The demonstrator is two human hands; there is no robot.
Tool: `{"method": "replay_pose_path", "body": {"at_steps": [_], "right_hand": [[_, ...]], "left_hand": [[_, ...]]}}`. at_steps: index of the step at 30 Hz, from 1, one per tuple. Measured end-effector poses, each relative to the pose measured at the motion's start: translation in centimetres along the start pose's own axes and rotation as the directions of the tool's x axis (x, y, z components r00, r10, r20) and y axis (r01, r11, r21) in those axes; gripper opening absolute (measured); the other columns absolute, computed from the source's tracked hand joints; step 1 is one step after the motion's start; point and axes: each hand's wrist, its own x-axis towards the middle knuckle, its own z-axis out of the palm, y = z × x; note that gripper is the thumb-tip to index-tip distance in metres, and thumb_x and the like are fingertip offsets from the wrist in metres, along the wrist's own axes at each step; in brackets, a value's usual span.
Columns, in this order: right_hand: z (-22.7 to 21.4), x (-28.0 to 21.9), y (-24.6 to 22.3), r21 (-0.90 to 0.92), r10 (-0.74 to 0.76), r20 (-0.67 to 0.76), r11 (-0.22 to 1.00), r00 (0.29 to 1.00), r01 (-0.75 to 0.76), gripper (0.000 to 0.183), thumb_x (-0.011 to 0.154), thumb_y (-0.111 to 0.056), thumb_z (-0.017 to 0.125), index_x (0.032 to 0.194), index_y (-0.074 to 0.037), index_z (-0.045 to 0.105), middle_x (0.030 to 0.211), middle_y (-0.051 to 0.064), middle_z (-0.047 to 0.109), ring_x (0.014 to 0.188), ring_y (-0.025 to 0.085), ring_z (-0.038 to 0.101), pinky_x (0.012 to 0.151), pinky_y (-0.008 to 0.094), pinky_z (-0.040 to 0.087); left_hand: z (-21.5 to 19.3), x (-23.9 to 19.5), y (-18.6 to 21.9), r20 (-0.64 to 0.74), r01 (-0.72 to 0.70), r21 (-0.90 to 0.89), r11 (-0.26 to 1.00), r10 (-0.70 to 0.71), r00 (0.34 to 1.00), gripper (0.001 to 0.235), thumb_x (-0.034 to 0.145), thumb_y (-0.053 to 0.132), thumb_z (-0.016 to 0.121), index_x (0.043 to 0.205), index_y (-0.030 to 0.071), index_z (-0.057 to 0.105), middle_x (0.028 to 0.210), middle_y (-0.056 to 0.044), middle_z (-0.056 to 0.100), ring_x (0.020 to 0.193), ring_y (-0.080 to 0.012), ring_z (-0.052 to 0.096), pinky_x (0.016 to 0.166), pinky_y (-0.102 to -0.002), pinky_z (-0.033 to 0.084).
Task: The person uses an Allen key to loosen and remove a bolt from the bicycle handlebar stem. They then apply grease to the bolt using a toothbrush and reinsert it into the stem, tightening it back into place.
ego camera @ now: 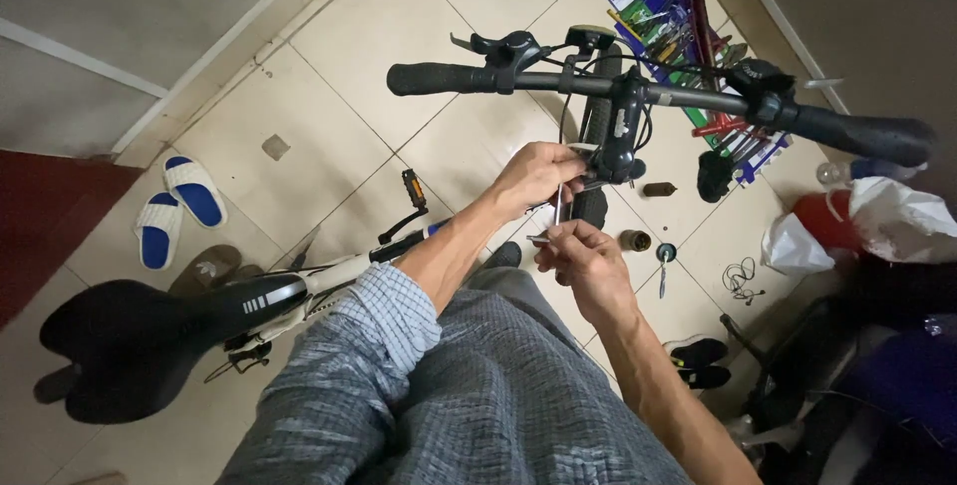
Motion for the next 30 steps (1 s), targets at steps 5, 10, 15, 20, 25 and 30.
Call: {"method": "replay_pose_path", "body": {"at_steps": [5,10,15,20,25,30], "right_hand": [[0.3,0.1,0.2,0.04,0.0,-0.001,0.999,1.0,0.0,0.018,0.091,-0.023,0.068,0.091,-0.005,0.067,0.068,0.014,0.066,0.062,0.023,0.071,0.045,0.022,0.031],[0.3,1.0,1.6,-0.058,-0.061,-0.028,0.997,0.998,0.059,0.017,0.092,-0.018,0.07,0.092,-0.002,0.07,0.069,0.016,0.067,0.061,0.023,0.071,0.042,0.02,0.032],[-0.4,1.4,2.2,-0.141,-0.071,-0.058,0.988,0.996,0.062,0.02,0.093,-0.02,0.071,0.095,0.0,0.071,0.07,0.016,0.066,0.062,0.022,0.069,0.045,0.021,0.037],[-0.5,2.3,3.0,-0.186,-0.065,-0.112,0.982,0.992,0.043,0.02,0.093,-0.023,0.073,0.098,-0.003,0.073,0.074,0.016,0.069,0.065,0.021,0.069,0.046,0.021,0.044],[-0.4,4.2,4.2,-0.155,-0.066,-0.144,0.987,0.987,0.044,0.029,0.09,-0.029,0.078,0.105,-0.005,0.074,0.081,0.016,0.068,0.069,0.02,0.07,0.058,0.025,0.057],[-1.1,6.0,4.5,-0.246,0.02,-0.202,0.967,0.979,-0.07,0.029,0.091,-0.036,0.074,0.102,-0.009,0.073,0.077,0.012,0.068,0.068,0.018,0.069,0.047,0.023,0.051]], "left_hand": [[0.0,-0.4,0.8,-0.004,-0.054,0.175,0.983,0.056,0.998,0.022,0.092,0.02,0.067,0.104,0.003,0.073,0.07,-0.009,0.075,0.052,-0.0111,0.071,0.046,-0.021,0.056],[0.1,-0.7,1.0,0.011,-0.083,0.139,0.987,0.083,0.997,0.024,0.091,0.017,0.067,0.108,0.001,0.072,0.074,-0.012,0.075,0.055,-0.0122,0.072,0.051,-0.021,0.056],[0.3,-2.5,2.2,0.008,-0.045,0.04,0.998,0.044,0.999,0.027,0.093,0.021,0.065,0.109,0.0,0.071,0.081,-0.014,0.075,0.063,-0.0133,0.074,0.059,-0.024,0.059],[-0.6,-3.5,1.5,-0.086,0.006,0.329,0.944,0.023,0.996,0.041,0.094,0.05,0.063,0.102,0.013,0.079,0.084,-0.012,0.074,0.078,-0.0226,0.071,0.078,-0.035,0.057],[-0.6,-3.3,1.7,-0.152,0.139,0.3,0.944,-0.097,0.984,0.045,0.084,0.06,0.066,0.084,0.017,0.079,0.058,0.0,0.062,0.048,-0.0094,0.063,0.052,-0.02,0.054],[-0.5,-3.3,2.3,-0.095,0.229,0.04,0.973,-0.224,0.97,0.055,0.087,0.052,0.07,0.109,0.002,0.071,0.075,-0.014,0.074,0.055,-0.0149,0.072,0.047,-0.019,0.057]]}}
